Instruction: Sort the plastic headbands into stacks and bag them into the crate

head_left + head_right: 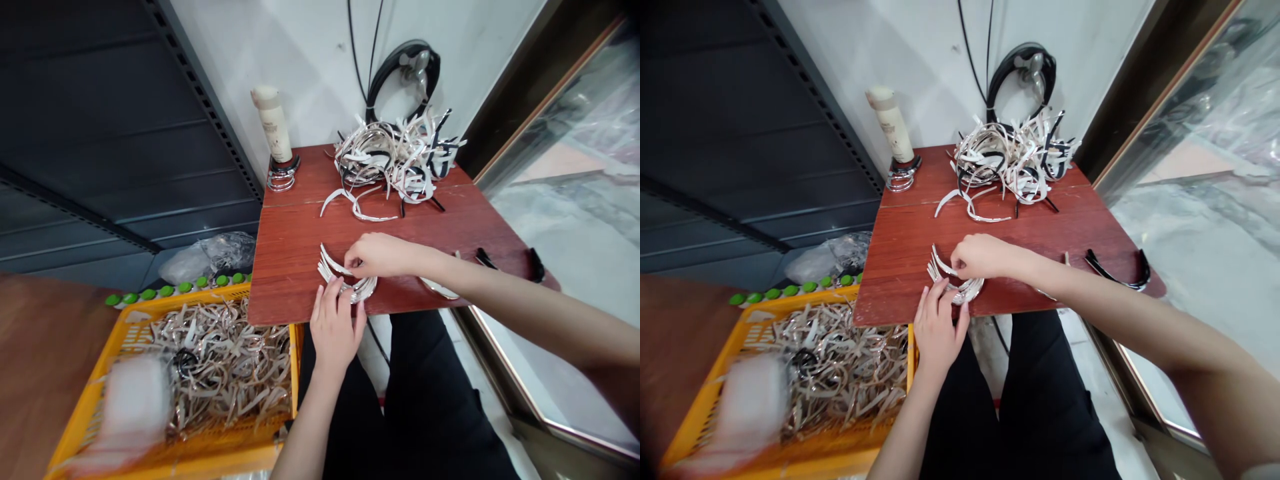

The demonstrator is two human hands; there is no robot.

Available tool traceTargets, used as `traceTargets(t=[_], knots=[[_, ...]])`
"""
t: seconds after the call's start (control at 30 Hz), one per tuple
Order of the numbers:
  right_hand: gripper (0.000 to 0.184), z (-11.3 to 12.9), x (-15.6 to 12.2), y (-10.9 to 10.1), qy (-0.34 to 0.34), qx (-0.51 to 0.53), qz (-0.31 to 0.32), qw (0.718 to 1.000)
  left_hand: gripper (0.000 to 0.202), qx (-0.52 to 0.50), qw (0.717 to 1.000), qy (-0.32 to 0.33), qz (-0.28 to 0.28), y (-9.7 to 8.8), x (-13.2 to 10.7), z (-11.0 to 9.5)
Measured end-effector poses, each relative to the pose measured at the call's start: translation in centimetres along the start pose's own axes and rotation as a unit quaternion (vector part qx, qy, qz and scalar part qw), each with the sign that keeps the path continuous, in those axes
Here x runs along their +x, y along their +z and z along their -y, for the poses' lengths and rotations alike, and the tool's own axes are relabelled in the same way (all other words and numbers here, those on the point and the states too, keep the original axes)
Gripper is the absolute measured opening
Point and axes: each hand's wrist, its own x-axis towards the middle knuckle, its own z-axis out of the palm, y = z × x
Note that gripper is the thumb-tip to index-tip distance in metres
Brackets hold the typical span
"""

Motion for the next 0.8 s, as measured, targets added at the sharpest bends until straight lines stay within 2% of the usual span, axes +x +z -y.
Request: traceTargets(t=[0.13,0.23,0.33,0.5,0.67,0.8], knots=[[0.018,0.3,-0.4,0.5,0.01,0.03,-0.026,0.999,0.036,0.003,1.0,-0.002,-0.022,0.1,-0.2,0.1],[0.017,0.5,-1.2,0.8,-0.011,0.06,-0.05,0.997,0.038,0.005,0.999,-0.004,-0.036,0.2,-0.3,0.1],[0.01,0.5,-1.8,1.0,-0.048,0.057,-0.04,0.996,0.036,0.006,0.999,-0.007,-0.042,0.3,-0.3,0.0],[0.013,0.3,-1.8,1.2,-0.074,0.046,-0.019,0.996,0.031,0.007,0.999,-0.014,-0.036,0.3,-0.3,0.0],[0.014,0.5,-1.6,1.3,-0.069,0.023,-0.021,0.997,0.027,0.002,1.0,-0.014,-0.021,0.1,-0.1,0.0],[0.012,0.5,-1.4,1.6,-0.029,-0.016,-0.059,0.998,0.026,0.008,1.0,-0.011,-0.025,0.1,-0.1,0.0]])
